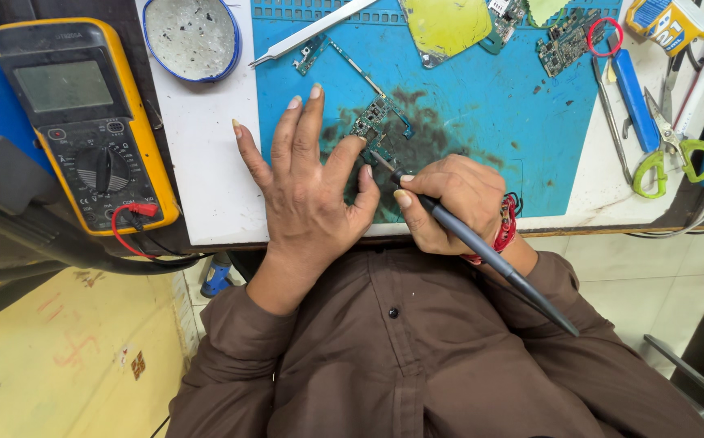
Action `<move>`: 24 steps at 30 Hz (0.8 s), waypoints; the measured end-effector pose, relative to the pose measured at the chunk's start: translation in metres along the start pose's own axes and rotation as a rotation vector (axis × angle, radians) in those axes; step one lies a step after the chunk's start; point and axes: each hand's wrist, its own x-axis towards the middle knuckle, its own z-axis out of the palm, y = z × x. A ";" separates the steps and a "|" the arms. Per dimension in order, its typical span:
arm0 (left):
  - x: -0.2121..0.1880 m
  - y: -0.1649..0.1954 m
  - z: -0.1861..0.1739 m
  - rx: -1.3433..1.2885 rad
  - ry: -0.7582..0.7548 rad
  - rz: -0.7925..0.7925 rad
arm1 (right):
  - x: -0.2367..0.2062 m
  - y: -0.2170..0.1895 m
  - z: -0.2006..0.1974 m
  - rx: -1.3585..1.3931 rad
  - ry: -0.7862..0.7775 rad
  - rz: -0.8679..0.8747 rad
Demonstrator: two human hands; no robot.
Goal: The person uses a soldering iron and tweezers to solder components on a small green circuit board. They repeatedly apply heat and solder to various points on the board while holding it steady with the tweezers.
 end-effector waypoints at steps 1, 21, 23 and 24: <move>0.000 0.000 0.000 0.000 0.000 0.000 | 0.000 0.000 0.000 -0.002 0.000 -0.002; 0.001 0.000 0.000 0.009 0.002 0.006 | 0.000 0.000 0.001 -0.024 0.018 0.009; 0.001 0.000 0.000 0.011 0.000 0.006 | 0.000 0.000 0.001 -0.027 0.014 0.008; 0.000 0.000 0.001 0.013 0.001 0.006 | 0.000 0.000 0.001 -0.028 0.004 -0.002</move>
